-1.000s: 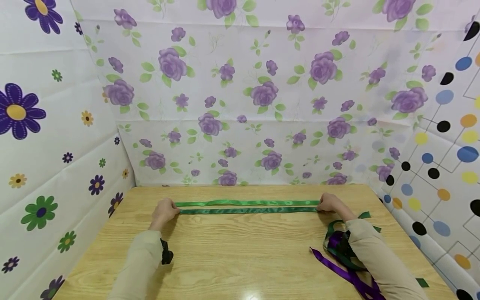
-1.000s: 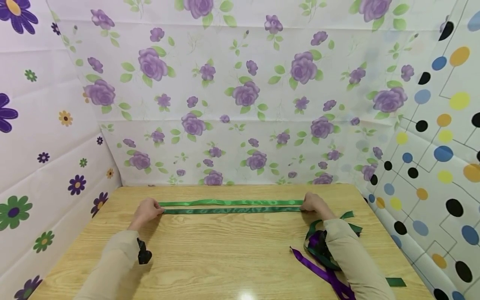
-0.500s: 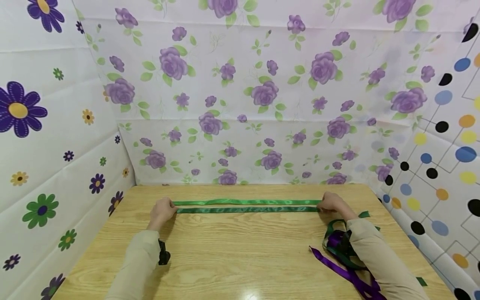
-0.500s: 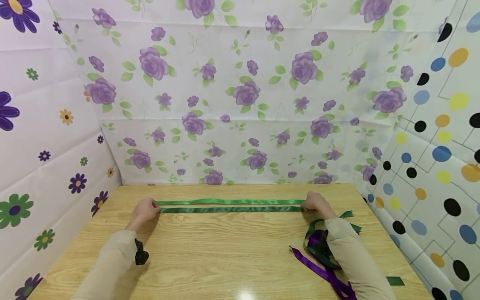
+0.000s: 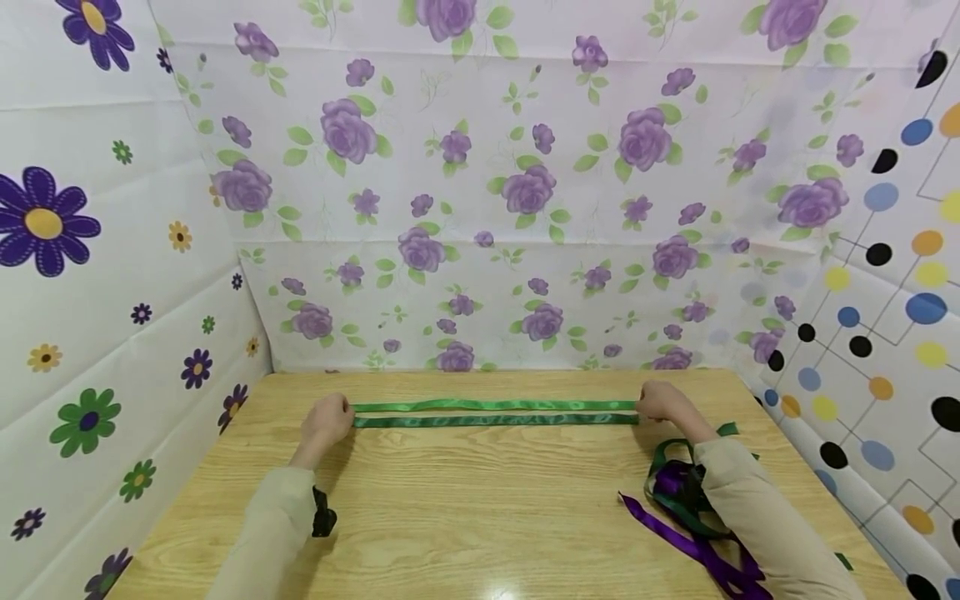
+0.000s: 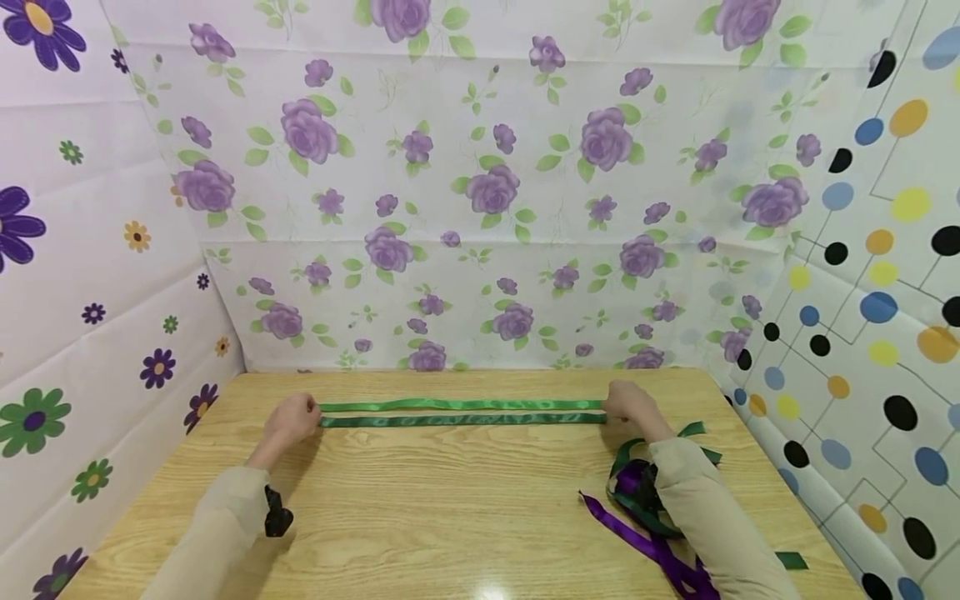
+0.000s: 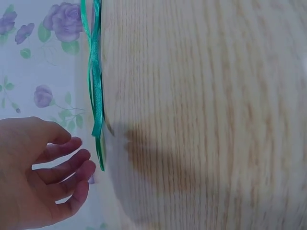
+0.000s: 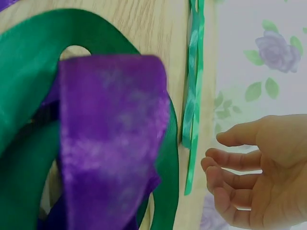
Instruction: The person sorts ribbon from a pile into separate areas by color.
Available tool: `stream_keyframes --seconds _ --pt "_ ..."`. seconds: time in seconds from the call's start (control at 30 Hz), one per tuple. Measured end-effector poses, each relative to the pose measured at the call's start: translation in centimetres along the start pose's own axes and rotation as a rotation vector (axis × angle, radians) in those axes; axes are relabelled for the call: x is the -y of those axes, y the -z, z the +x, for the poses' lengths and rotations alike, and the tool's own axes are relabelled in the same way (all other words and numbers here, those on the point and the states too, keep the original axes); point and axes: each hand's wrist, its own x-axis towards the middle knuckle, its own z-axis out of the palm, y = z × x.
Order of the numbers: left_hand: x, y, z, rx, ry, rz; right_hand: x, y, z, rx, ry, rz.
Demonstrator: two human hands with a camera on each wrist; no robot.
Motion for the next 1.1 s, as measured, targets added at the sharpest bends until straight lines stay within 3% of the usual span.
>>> stream_keyframes --seconds 0.13,0.4,0.63,0.87,1.1 --pt "-0.4 0.4 -0.4 -0.003 -0.026 0.024 1.1 0.2 -0.6 -0.007 0.007 -0.027" --pt "-0.6 0.3 -1.0 0.033 -0.149 -0.01 2.7 -0.2 -1.5 -0.047 0.112 -0.016" --pt "-1.3 0.5 -1.4 0.061 -0.18 -0.051 3.2 -0.4 -1.6 -0.079 0.106 -0.012" --pt "-1.8 0.5 -1.9 0.06 -0.253 -0.034 3.8 -0.3 -2.0 -0.105 0.106 -0.026" --pt "-2.5 0.1 -2.9 0.133 -0.254 -0.034 4.3 -0.1 -2.8 -0.125 0.146 -0.017"
